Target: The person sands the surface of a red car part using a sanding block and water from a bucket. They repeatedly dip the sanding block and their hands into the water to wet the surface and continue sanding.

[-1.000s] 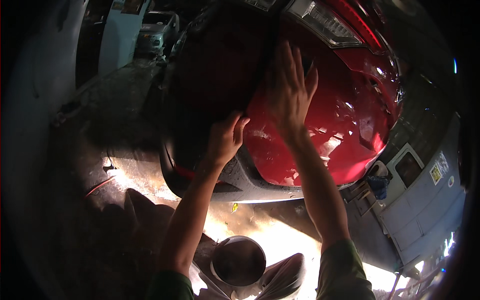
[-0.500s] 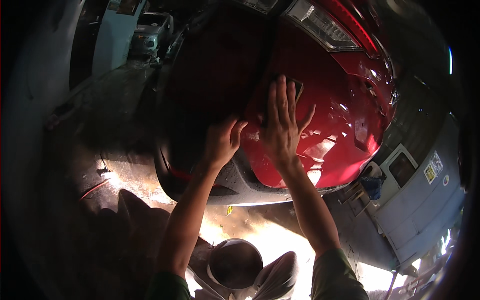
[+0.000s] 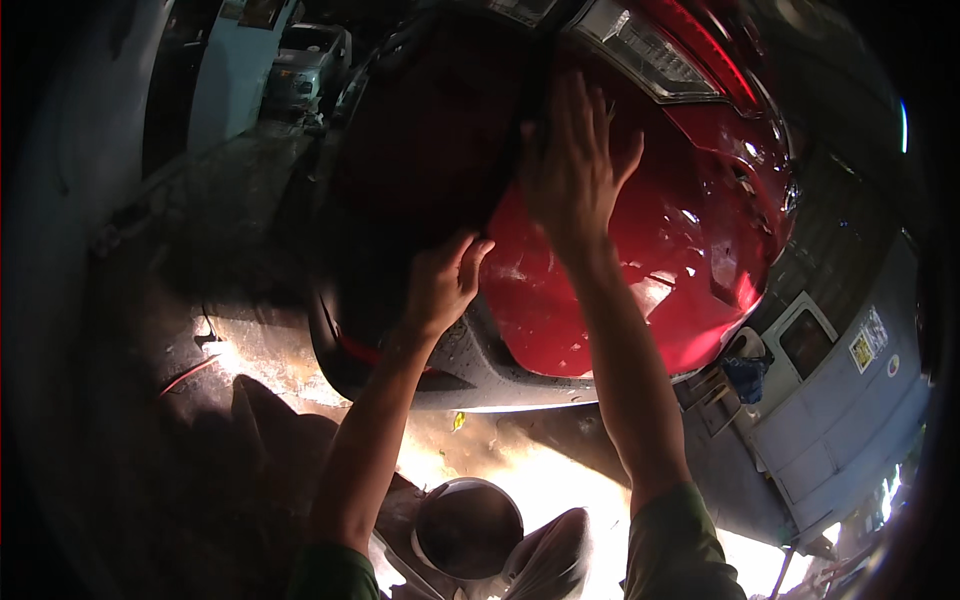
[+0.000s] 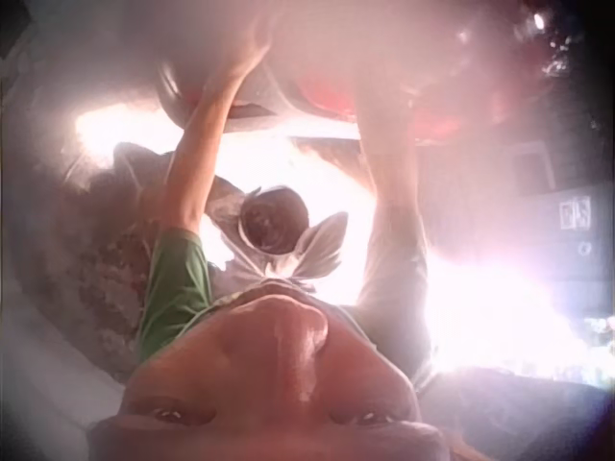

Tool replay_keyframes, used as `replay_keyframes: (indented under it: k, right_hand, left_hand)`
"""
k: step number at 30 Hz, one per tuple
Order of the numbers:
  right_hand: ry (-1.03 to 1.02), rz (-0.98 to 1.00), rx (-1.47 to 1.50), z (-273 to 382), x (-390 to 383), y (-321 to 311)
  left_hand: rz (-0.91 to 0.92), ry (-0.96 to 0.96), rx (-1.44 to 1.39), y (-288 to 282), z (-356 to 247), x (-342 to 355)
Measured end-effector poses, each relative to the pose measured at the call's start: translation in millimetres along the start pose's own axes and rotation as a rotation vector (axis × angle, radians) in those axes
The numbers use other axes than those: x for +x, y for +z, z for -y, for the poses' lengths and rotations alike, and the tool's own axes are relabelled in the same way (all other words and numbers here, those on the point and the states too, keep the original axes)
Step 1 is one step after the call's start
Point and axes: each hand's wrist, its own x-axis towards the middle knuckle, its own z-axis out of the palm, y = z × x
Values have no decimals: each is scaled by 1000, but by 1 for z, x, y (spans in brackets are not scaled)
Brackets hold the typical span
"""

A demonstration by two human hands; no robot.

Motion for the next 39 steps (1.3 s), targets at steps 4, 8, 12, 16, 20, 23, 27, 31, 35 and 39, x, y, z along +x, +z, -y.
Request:
replay_keyframes:
  k: [4, 8, 12, 16, 20, 23, 27, 31, 35, 39]
  right_hand:
    - [-32, 36, 14, 18, -51, 2]
    - [-95, 166, -58, 9, -70, -6]
    - [30, 10, -70, -10, 24, 8]
    - [-96, 223, -45, 19, -82, -9]
    - [-163, 109, 17, -4, -37, -7]
    - [-69, 102, 12, -15, 27, -22]
    - [111, -264, 317, -59, 26, -65]
    - [8, -104, 138, -57, 13, -30]
    - [-86, 83, 96, 9, -54, -5]
    - [-73, 74, 21, 5, -42, -5]
  left_hand:
    - [-56, 76, -18, -10, 7, 3]
    - [-59, 90, -38, -6, 7, -1]
    - [-19, -10, -42, -2, -5, -2]
    - [-40, 77, -28, -10, 11, 1]
    - [-6, 53, -23, -5, 10, -1]
    - [-48, 26, -46, -7, 0, 0]
    - [-80, 81, -44, -10, 4, 2]
    - [-66, 46, -73, 0, -2, 1]
    - [-48, 12, -62, -13, 3, 0]
    - [-42, 40, -50, -8, 5, 1]
